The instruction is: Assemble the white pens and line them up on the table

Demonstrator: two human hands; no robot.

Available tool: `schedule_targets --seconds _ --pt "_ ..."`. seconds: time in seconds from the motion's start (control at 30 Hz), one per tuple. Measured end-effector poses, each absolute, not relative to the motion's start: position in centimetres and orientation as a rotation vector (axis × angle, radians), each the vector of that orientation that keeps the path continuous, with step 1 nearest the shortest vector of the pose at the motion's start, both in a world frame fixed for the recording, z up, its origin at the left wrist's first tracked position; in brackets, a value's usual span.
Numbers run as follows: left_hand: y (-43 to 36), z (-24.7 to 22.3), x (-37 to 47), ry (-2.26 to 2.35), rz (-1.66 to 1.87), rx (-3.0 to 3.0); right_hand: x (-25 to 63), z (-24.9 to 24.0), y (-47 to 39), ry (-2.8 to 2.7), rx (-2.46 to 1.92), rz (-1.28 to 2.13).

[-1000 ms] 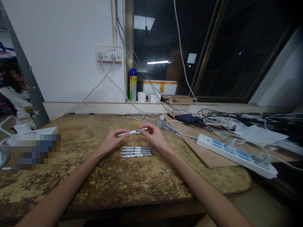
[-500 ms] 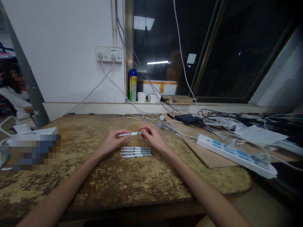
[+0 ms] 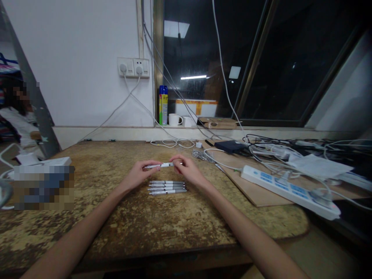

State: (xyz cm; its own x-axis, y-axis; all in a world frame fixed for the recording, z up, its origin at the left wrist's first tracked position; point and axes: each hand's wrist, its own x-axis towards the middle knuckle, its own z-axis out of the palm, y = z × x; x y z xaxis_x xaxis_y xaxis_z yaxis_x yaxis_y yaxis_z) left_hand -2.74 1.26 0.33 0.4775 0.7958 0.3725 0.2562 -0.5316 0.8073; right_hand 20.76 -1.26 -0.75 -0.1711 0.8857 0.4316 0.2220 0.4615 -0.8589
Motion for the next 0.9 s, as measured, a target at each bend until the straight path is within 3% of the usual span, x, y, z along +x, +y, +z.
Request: schedule_targets --seconds 0.9 --pt "1.46 0.06 -2.79 0.842 0.987 2.028 20.93 -0.91 -1.0 -1.675 -0.96 0.852"
